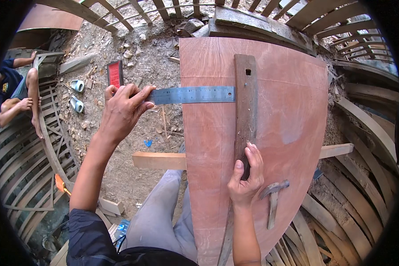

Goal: The person aligns a wooden strip on a plywood board, secures it with a nail and hammer, and measures with a ruler. The person then cuts along the board using a circular saw, sets the saw down, and brushes sawdust off their clothes.

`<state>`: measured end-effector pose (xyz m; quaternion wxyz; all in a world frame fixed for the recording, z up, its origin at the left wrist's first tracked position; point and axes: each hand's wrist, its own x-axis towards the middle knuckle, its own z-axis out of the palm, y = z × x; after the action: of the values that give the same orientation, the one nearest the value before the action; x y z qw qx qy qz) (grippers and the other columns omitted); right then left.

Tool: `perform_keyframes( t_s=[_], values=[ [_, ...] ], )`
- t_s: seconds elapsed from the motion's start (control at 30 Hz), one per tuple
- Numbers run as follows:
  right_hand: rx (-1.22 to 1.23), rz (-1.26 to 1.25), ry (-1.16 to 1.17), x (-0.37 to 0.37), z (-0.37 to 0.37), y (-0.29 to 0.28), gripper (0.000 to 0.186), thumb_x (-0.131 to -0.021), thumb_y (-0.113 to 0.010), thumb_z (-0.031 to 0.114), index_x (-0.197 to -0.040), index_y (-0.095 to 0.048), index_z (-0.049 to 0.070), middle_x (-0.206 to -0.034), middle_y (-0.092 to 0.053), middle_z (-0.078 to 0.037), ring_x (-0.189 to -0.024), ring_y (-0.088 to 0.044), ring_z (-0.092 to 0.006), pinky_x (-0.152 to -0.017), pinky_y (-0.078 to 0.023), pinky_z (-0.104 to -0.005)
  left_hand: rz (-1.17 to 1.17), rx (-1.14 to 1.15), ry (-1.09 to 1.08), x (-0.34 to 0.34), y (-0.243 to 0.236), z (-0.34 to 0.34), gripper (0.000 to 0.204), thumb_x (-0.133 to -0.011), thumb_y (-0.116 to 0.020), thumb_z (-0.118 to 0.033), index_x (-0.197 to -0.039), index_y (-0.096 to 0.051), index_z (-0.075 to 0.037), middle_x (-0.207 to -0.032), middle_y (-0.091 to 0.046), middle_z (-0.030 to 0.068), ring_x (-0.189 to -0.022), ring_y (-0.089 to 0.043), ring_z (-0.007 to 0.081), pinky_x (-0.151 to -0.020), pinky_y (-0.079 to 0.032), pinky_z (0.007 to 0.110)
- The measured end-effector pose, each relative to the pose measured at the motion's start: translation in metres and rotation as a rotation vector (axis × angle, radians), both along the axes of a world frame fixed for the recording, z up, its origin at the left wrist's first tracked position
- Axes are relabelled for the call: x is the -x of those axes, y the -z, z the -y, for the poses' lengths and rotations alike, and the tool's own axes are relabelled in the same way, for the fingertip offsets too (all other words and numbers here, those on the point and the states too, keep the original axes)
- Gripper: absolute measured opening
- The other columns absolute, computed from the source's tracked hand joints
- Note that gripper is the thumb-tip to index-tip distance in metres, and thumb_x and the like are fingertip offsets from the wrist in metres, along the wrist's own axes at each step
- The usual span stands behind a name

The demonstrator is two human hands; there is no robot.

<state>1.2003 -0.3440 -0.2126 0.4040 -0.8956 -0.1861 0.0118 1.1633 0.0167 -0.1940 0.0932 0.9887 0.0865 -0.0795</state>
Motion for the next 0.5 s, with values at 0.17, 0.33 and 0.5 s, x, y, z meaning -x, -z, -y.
perform_keyframes(
  t_s=[0.17,0.33,0.5],
  values=[
    [-0.005,-0.011,0.008,0.0002,-0.0007,-0.0008,0.030,-0.099,-0.064,0.007,-0.127,-0.067,-0.001,-0.131,-0.071,-0.019,-0.128,-0.065,-0.0396,-0.110,-0.051,-0.0497,0.014,0.010,-0.002,0.0002,0.0010,-0.0002,0.042,-0.100,-0.065,-0.040,-0.138,-0.069,-0.021,-0.093,-0.062,0.0035,-0.093,-0.060,0.0206,-0.096,-0.033,0.041],
    [-0.002,-0.006,0.004,-0.0011,0.0003,-0.0005,0.029,-0.099,-0.064,0.007,-0.127,-0.067,-0.001,-0.131,-0.070,-0.018,-0.128,-0.065,-0.0389,-0.110,-0.051,-0.0495,0.018,0.009,-0.003,-0.0010,0.0015,0.0009,0.043,-0.100,-0.066,-0.041,-0.138,-0.069,-0.021,-0.091,-0.062,0.0033,-0.092,-0.060,0.0206,-0.096,-0.034,0.042],
    [-0.004,-0.010,0.009,-0.0005,-0.0004,-0.0006,0.029,-0.099,-0.063,0.006,-0.127,-0.068,0.000,-0.130,-0.071,-0.019,-0.127,-0.065,-0.0384,-0.110,-0.051,-0.0489,0.013,0.014,-0.008,-0.0002,0.0011,-0.0003,0.043,-0.100,-0.066,-0.040,-0.138,-0.069,-0.021,-0.091,-0.061,0.0033,-0.092,-0.060,0.0210,-0.097,-0.034,0.042]
  ],
)
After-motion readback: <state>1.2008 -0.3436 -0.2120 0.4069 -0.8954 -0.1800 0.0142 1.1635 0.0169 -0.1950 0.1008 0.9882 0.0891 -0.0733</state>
